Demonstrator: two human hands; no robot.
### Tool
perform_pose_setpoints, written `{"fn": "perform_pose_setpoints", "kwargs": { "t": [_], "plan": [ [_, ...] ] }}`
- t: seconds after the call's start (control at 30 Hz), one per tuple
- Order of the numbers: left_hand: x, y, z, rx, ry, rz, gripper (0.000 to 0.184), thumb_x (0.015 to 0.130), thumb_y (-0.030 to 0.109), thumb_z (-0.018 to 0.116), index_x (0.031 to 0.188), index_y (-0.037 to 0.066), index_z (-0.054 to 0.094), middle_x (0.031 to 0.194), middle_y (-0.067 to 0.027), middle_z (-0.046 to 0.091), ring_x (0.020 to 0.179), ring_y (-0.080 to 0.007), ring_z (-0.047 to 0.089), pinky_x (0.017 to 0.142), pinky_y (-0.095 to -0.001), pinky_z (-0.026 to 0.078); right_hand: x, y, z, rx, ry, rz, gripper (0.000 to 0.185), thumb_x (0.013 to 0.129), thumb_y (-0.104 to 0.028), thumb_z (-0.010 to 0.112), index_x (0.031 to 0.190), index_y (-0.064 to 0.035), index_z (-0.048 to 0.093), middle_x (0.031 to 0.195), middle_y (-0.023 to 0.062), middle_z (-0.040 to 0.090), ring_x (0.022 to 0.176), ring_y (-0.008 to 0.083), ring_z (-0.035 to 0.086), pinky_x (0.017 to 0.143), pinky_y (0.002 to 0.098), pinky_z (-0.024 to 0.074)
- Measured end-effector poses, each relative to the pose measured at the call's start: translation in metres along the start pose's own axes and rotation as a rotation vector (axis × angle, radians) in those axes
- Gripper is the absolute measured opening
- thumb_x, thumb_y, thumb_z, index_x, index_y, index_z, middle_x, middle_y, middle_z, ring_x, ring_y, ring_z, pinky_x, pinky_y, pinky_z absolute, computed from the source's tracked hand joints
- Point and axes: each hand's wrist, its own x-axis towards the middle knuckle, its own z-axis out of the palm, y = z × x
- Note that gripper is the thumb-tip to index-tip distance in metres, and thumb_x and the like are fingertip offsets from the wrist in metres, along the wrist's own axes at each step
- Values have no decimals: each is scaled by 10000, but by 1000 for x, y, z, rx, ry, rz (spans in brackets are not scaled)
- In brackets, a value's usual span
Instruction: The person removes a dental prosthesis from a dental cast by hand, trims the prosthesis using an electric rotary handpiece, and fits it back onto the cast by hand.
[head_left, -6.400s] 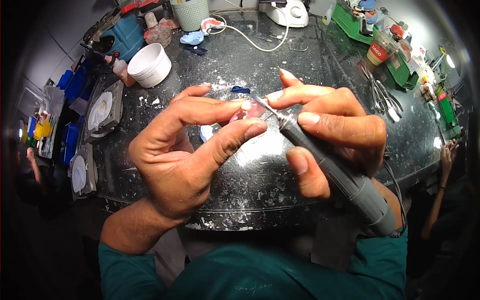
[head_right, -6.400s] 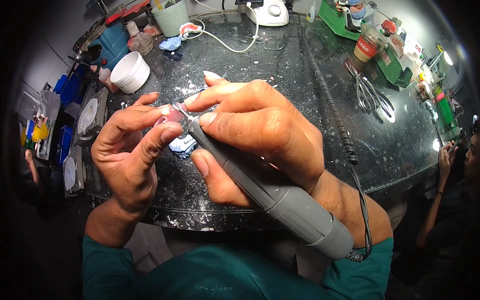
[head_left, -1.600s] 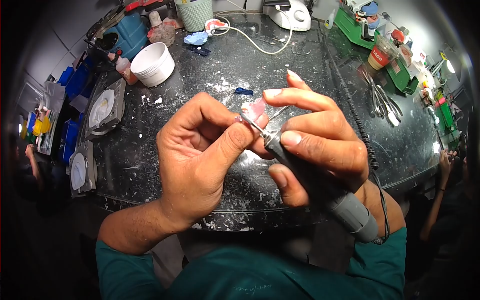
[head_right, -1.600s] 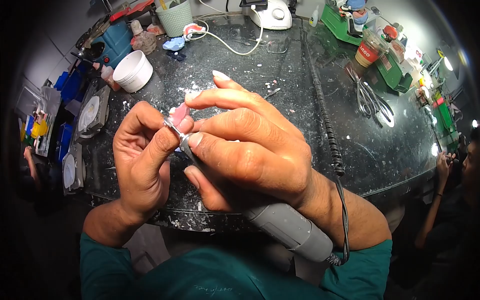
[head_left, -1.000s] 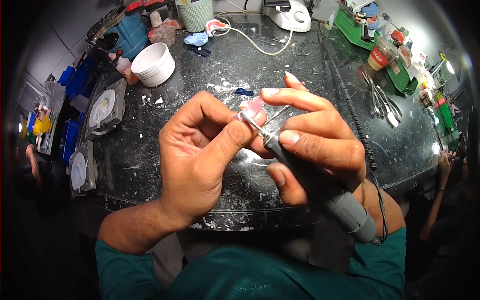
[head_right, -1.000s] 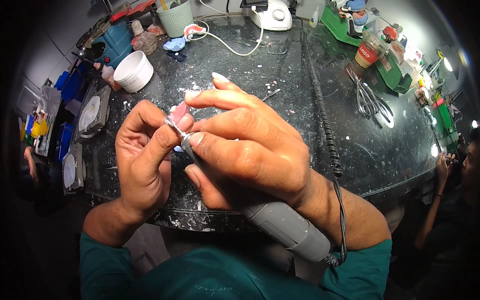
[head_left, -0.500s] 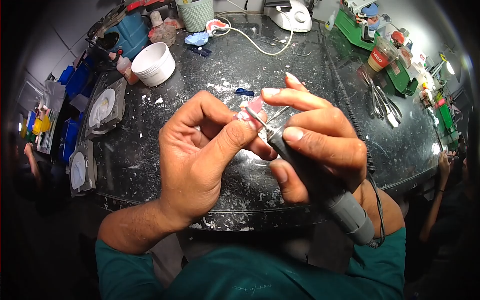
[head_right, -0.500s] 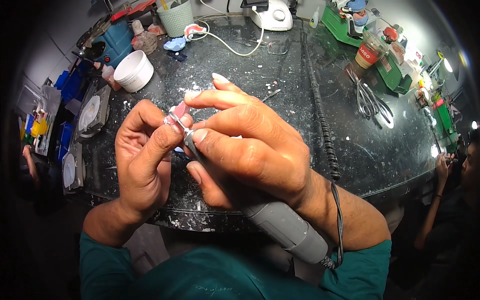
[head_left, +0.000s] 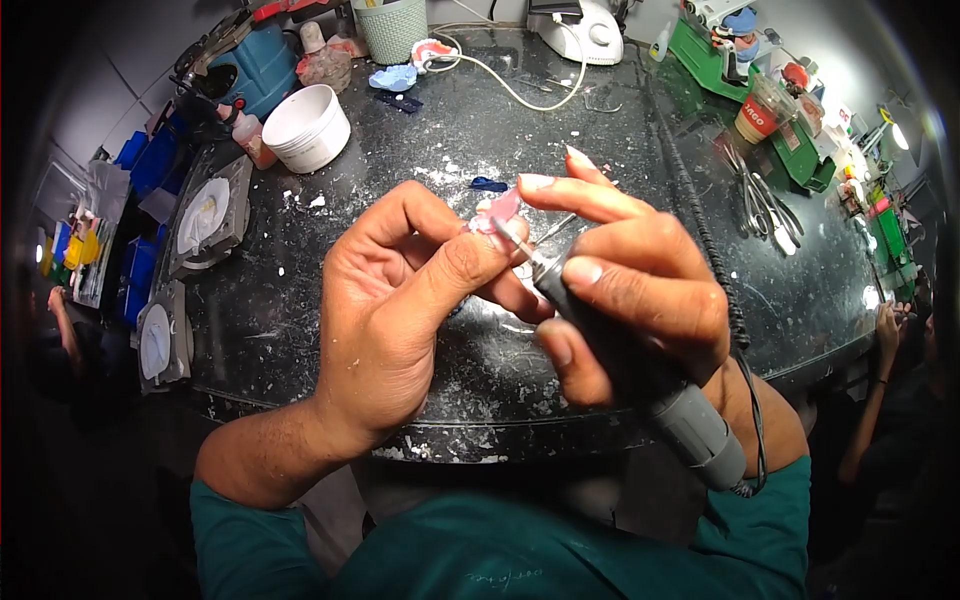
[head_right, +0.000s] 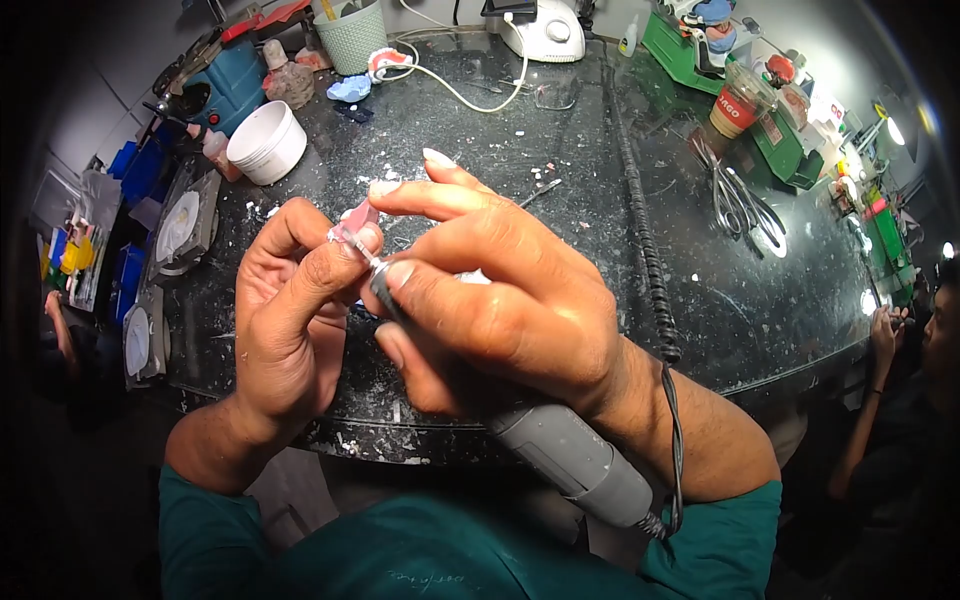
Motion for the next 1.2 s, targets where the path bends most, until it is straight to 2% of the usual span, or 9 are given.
{"fn": "perform_pose_setpoints", "kwargs": {
  "t": [0.17, 0.27, 0.37, 0.5, 0.57, 0.67, 0.8, 1.03, 1.2],
  "plan": [
    [0, -5, -3, 6, 8, 27, 93, 943, 44, 610, 880, 12, 550, 898, -140, 696, 767, -158, 690, 733, -311, 575, 2, -3, -2, -10, -8, -2, 401, 842, -124, 720, 1135, -58, 455, 990, 164, 562, 1079, 441, 625, 1040, 640, 376],
    [0, 2, 7, 80, 28, 15, 108, 925, 37, 610, 852, 38, 531, 816, -87, 642, 717, -115, 638, 770, -277, 532, 0, 1, -2, 12, 55, 13, 406, 870, -159, 704, 1148, -44, 431, 985, 184, 571, 1044, 420, 641, 1036, 637, 378],
    [1, -1, 4, 244, -5, 144, 93, 932, 25, 600, 876, 19, 526, 817, -110, 652, 717, -153, 664, 786, -322, 570, 0, 6, -9, -26, 91, 24, 463, 913, -226, 678, 1206, -30, 378, 994, 213, 606, 985, 381, 666, 1027, 620, 396],
    [-2, -1, 6, 347, -67, 145, 89, 940, 39, 600, 905, -1, 530, 843, -142, 670, 736, -202, 691, 707, -335, 600, -1, 5, -5, 41, 137, 134, 347, 900, -37, 657, 1179, 7, 457, 1022, 190, 641, 973, 296, 676, 922, 469, 527],
    [-1, -4, 6, 352, -77, 123, 91, 936, 41, 607, 906, 1, 531, 843, -144, 671, 723, -203, 690, 705, -334, 598, -1, 1, -7, 59, 120, 185, 381, 841, 81, 675, 1159, 5, 481, 1033, 187, 643, 976, 274, 677, 872, 405, 559],
    [2, -4, 3, 318, -104, 89, 95, 924, 38, 622, 906, 8, 533, 846, -143, 673, 715, -201, 690, 694, -334, 595, 2, -4, -4, 115, 147, 262, 434, 792, 141, 691, 1151, -1, 493, 1030, 176, 646, 980, 253, 679, 828, 351, 575],
    [4, -5, -2, 157, -114, 23, 102, 903, 25, 640, 914, 15, 539, 842, -135, 673, 731, -193, 690, 681, -333, 591, 3, 0, -6, 152, 120, 222, 413, 796, 122, 704, 1139, -8, 513, 1025, 163, 652, 956, 238, 689, 812, 334, 578],
    [5, -2, 4, 122, -28, 68, 218, 898, 24, 639, 1095, -25, 560, 924, -179, 704, 837, -218, 709, 753, -374, 602, 0, 0, -6, 215, 200, 343, 351, 846, 82, 676, 1142, -10, 513, 966, 135, 636, 918, 216, 674, 823, 336, 568],
    [5, -2, 3, 94, -2, 15, 195, 909, 42, 629, 1077, -32, 565, 932, -187, 708, 852, -229, 713, 799, -391, 595, 0, 2, -5, 109, 195, 275, 336, 851, 88, 672, 1135, -4, 517, 977, 136, 630, 895, 209, 678, 790, 324, 572]
  ]
}}
